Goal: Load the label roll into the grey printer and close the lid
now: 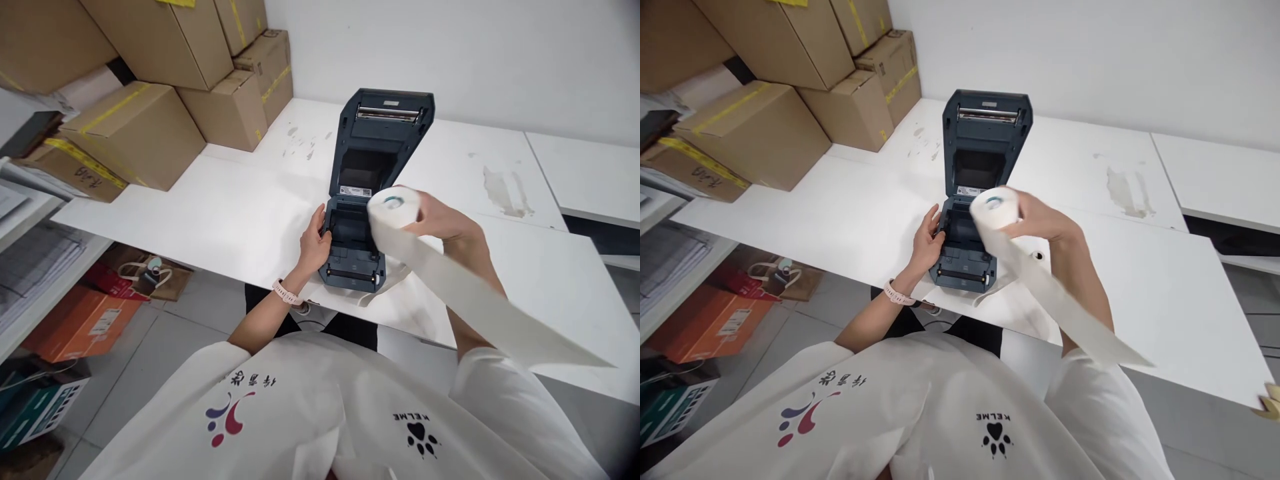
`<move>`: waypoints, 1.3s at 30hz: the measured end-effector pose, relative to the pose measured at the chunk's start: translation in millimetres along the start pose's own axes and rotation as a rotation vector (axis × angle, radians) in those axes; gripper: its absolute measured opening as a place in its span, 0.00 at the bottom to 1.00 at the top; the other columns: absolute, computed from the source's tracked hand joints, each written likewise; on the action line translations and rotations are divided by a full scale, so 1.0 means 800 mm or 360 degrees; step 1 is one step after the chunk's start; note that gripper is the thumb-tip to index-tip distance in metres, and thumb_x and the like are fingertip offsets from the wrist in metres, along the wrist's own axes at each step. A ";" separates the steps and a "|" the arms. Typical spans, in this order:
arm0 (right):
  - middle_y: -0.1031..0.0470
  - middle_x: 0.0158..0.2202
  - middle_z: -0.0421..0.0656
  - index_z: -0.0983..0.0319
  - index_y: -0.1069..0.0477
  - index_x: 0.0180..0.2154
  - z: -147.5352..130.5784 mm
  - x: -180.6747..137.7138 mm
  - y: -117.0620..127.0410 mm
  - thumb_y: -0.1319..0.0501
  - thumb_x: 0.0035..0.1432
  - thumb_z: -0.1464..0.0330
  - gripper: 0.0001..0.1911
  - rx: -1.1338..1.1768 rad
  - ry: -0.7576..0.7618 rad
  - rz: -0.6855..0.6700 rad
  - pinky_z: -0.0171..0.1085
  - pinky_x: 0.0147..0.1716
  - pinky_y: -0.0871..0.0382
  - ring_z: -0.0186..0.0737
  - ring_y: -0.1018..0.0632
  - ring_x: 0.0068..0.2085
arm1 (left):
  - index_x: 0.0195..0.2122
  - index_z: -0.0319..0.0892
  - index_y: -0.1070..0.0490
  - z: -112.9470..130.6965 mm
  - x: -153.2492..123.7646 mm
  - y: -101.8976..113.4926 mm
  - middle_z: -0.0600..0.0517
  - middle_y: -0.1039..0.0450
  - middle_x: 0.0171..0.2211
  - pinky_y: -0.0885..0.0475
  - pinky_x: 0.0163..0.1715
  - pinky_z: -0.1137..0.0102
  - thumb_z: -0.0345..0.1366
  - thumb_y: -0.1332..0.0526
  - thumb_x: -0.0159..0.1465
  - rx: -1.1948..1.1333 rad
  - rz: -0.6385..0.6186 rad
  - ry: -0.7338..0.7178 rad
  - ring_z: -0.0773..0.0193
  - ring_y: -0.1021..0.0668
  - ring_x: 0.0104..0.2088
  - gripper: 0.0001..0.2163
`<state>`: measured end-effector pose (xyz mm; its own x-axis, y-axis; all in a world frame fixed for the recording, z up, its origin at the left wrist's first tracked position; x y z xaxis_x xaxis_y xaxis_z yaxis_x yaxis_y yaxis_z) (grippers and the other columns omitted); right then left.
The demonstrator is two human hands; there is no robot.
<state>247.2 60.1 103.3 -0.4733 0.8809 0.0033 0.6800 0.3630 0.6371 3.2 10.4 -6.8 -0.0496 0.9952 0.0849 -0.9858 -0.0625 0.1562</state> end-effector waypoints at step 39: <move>0.27 0.66 0.49 0.61 0.27 0.62 -0.028 -0.093 -0.174 0.42 0.72 0.62 0.21 -0.0536 0.0398 0.0269 0.59 0.65 0.29 0.55 0.30 0.69 | 0.60 0.48 0.30 -0.012 0.007 -0.002 0.46 0.26 0.62 0.29 0.60 0.57 0.41 0.41 0.69 -0.0038 0.0090 -0.0040 0.54 0.22 0.59 0.19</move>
<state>175.2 -62.3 31.7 -0.5200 0.8038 0.2889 0.5590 0.0646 0.8266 2.7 16.4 -15.8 -0.1014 0.9879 0.1174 -0.9850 -0.1162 0.1272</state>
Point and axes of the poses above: each hand's wrist, its own x-axis towards the middle knuckle, its own y-axis out of the back of the hand, z = x × y, the point moved 2 cm from there along x, towards the middle knuckle
